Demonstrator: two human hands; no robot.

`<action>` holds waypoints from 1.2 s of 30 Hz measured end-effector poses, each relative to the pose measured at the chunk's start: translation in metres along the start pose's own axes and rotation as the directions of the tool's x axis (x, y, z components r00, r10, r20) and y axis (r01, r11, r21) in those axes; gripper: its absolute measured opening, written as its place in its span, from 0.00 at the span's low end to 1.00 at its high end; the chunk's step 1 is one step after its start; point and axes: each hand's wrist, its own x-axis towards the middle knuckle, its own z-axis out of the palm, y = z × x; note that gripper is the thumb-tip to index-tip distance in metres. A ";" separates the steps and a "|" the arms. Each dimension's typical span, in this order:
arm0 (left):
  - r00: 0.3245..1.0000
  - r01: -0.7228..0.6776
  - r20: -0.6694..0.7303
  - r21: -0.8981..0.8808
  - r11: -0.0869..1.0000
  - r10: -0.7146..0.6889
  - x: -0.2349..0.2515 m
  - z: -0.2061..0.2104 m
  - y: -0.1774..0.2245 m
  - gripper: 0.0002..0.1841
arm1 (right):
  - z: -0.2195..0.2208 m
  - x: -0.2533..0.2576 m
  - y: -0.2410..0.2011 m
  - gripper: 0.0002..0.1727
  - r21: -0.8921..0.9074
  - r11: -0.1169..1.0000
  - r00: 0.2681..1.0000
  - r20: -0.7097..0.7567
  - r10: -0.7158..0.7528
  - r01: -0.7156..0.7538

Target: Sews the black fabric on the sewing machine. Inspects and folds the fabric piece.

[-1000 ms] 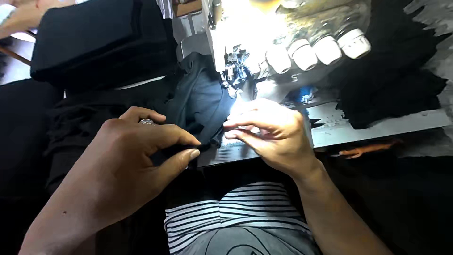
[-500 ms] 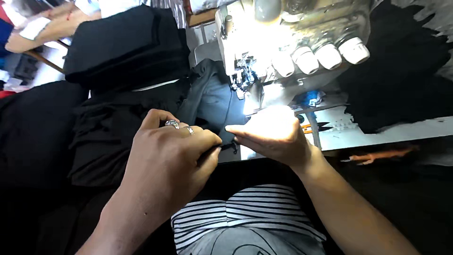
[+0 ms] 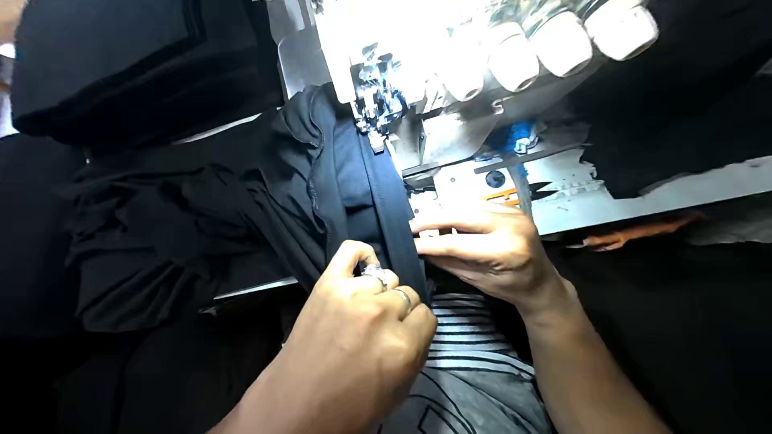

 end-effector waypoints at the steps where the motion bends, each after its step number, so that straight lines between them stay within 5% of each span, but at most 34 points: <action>1: 1.000 0.007 0.001 -0.001 1.000 -0.007 -0.001 0.002 -0.001 0.11 | 0.001 -0.001 -0.001 0.05 -0.031 0.999 1.000 -0.011 -0.013 0.013; 13: 1.000 0.022 0.012 -0.007 1.000 -0.022 0.002 0.013 -0.002 0.12 | 0.021 -0.007 -0.002 0.09 -0.037 0.998 0.958 -0.282 -0.053 0.045; 18: 1.000 0.015 0.007 -0.013 1.000 -0.015 0.004 0.011 -0.001 0.11 | 0.014 -0.007 -0.007 0.02 -0.056 0.998 0.969 -0.242 -0.050 0.037; 25: 0.997 0.056 -0.058 -0.016 0.998 -0.057 -0.001 0.006 0.006 0.10 | 0.001 -0.001 -0.015 0.07 -0.150 0.989 0.997 -0.066 -0.027 0.016; 30: 0.976 0.180 -0.134 0.045 0.983 -0.173 -0.005 -0.055 -0.018 0.13 | 0.006 -0.005 -0.030 0.09 0.050 0.992 0.993 -0.013 0.113 -0.112; 36: 0.984 0.172 -0.041 -0.022 0.985 -0.173 0.012 -0.061 -0.064 0.12 | 0.019 0.004 -0.009 0.09 0.124 0.977 0.982 -0.056 0.181 -0.173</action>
